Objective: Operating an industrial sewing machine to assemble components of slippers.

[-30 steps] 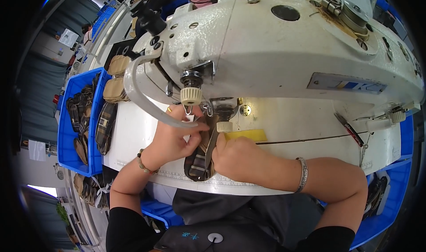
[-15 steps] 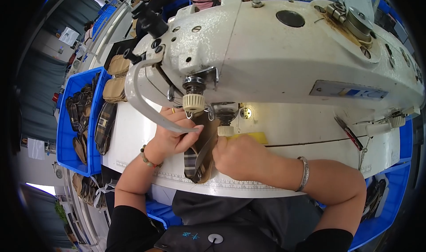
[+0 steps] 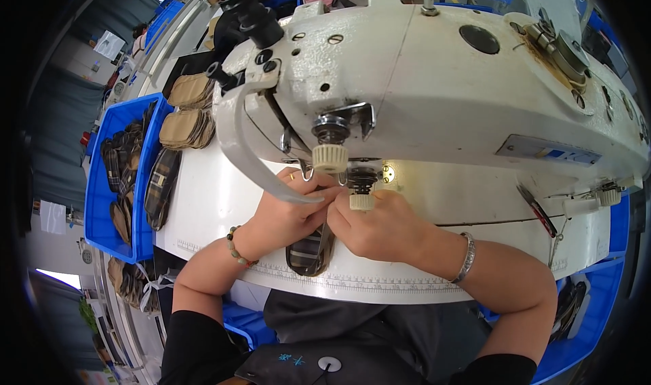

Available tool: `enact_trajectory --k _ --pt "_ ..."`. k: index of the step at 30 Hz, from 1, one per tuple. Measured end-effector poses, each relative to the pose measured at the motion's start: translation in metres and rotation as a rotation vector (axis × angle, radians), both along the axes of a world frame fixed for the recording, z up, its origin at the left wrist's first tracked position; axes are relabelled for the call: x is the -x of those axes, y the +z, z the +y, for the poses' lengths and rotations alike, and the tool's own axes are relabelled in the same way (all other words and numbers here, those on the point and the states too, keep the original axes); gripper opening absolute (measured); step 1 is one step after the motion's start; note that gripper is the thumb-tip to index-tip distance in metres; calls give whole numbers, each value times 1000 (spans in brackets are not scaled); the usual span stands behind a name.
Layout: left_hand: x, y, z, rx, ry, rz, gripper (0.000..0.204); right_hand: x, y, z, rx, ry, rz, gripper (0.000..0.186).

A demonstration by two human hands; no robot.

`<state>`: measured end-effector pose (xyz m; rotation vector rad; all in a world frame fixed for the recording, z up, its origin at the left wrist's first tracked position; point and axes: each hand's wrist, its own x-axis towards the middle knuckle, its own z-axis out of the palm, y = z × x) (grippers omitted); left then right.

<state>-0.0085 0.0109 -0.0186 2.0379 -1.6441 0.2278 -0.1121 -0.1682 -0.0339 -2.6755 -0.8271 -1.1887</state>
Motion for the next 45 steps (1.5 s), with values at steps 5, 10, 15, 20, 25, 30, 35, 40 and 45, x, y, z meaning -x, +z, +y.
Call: enact_trajectory --k 5,10,15,20,25,30,35,40,45 --pt "-7 -6 4 0 33 -36 33 16 9 1 108 -2 245 23" --pt "-7 -3 4 -23 70 28 34 26 13 13 110 91 314 32" --pt "-5 0 3 -51 72 32 34 29 3 16 314 74 306 29" --pt "-5 -2 1 -32 85 59 30 19 -6 15 230 33 240 25" --pt "-2 -7 1 -36 87 112 30 18 -10 17 258 25 175 18" --pt "5 -3 -2 -107 92 61 31 24 -8 19 206 56 251 27" --pt "8 -1 -4 -158 100 29 30 25 -8 18 195 -4 256 18" --pt "-2 -6 -14 -94 96 -31 25 19 -7 10 124 -34 288 13" --pt "2 6 -10 -168 122 -19 21 15 -4 8 36 30 367 14"
